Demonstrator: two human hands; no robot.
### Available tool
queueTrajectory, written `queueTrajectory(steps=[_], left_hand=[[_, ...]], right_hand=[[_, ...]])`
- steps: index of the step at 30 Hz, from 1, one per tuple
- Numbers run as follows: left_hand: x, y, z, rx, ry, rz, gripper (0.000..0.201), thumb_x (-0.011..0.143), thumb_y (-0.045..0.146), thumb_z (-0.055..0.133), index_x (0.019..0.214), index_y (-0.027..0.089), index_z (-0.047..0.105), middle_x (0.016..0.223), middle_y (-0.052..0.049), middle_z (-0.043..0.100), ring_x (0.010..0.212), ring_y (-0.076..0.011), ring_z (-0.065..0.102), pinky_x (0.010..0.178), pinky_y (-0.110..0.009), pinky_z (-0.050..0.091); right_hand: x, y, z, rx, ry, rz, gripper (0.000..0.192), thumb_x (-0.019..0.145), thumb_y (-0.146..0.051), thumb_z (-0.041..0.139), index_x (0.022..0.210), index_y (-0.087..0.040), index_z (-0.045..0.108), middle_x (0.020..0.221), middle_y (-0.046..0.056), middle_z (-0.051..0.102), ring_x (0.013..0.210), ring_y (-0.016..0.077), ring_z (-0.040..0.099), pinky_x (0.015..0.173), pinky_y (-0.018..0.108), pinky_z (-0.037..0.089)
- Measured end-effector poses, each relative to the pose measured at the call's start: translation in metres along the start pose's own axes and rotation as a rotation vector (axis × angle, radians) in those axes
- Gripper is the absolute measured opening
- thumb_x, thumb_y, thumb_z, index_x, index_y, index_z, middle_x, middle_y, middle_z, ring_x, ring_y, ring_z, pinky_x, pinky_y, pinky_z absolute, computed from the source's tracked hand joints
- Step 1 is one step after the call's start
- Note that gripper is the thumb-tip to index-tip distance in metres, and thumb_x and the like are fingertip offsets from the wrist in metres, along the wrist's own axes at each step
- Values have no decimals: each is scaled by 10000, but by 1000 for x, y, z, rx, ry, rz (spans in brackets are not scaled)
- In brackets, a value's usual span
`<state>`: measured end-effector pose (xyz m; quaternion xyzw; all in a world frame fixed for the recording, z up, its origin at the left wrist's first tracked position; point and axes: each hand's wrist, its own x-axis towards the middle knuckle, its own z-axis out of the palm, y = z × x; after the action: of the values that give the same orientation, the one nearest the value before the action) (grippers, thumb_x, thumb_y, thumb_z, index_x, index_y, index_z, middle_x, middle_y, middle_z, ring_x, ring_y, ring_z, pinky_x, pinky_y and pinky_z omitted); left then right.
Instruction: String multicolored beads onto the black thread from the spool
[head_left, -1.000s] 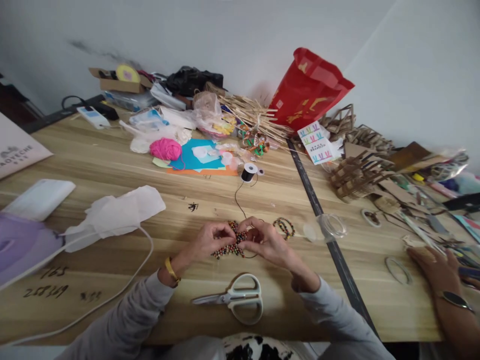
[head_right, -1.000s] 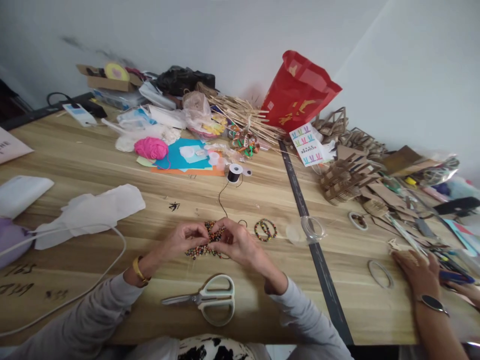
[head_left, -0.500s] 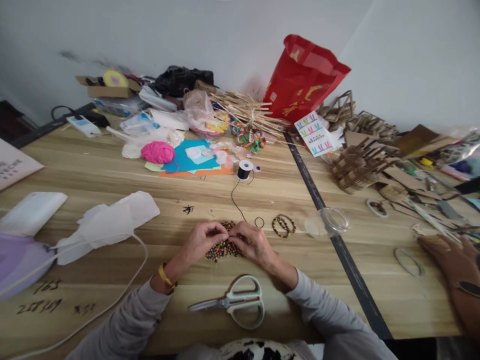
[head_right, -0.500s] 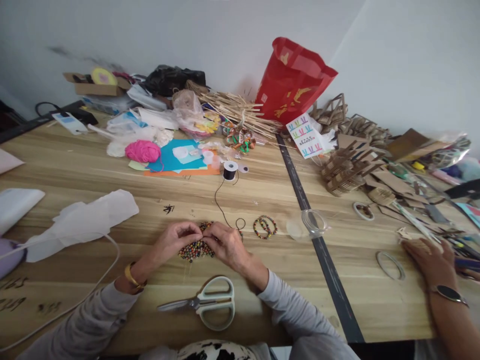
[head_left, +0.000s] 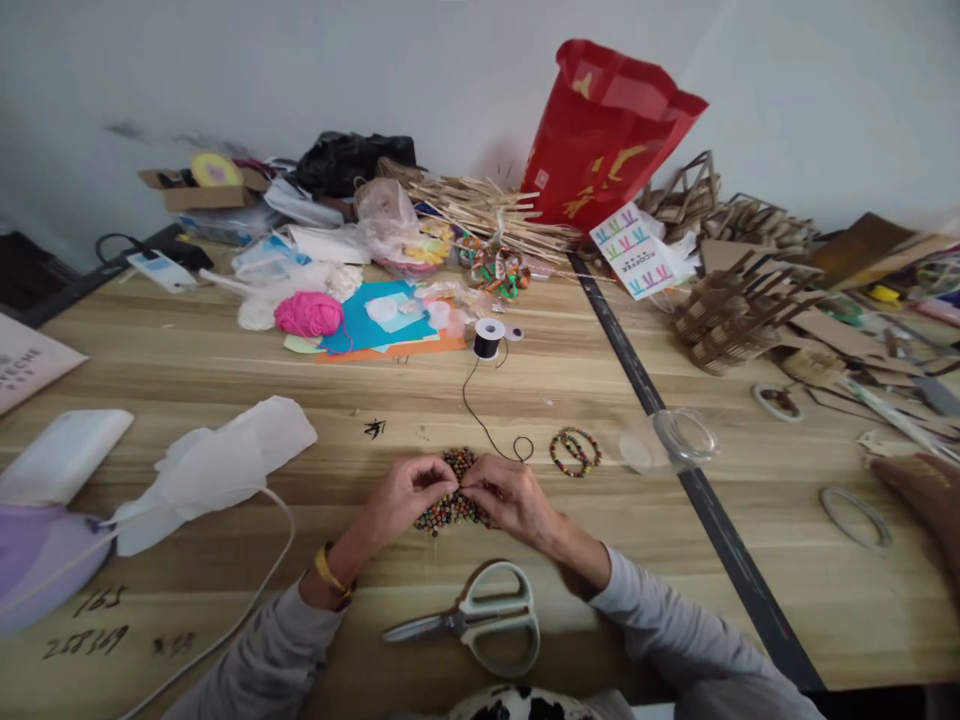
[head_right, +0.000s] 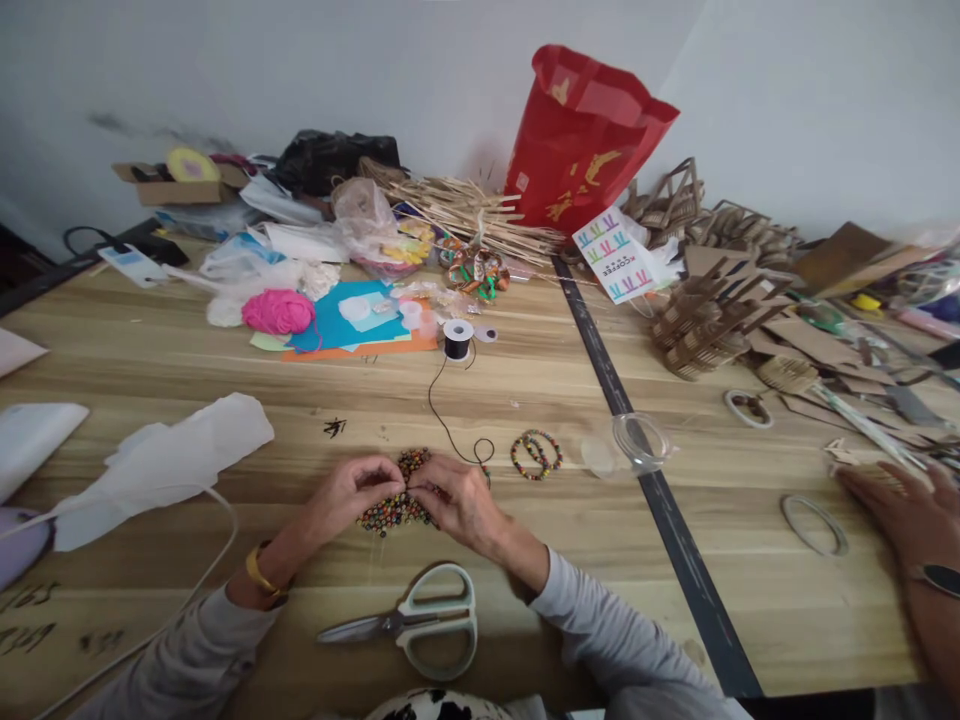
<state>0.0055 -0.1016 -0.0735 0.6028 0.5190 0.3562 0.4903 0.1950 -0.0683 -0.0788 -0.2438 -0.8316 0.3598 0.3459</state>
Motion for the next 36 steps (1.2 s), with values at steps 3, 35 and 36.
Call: queueTrajectory(steps=[3,35,36], left_hand=[[-1,4,1,60,0,-3,140,759,239,567,704,121,618,678,-22,620,668,-146,543,646,-236,420],[-1,11,1,287,-26,30,141,770,233,544,682,150,616,680,-23,640,664,-151,559,650,-234,438],[-1,12,2,284,-32,27,141,769,233,544,684,148,617,679,-23,639,661,-151,559,647,-234,439]], right_hand=[[-6,4,3,-45,1,-44,131,919,-213,498,880,-166,614,800,64,622,751,150,575,682,254,465],[-14,16,9,-239,49,-153,169,937,-237,468,877,-176,615,842,67,632,787,163,557,705,285,464],[-14,16,9,-240,46,-149,161,934,-233,470,878,-177,610,845,68,632,784,165,555,700,285,460]])
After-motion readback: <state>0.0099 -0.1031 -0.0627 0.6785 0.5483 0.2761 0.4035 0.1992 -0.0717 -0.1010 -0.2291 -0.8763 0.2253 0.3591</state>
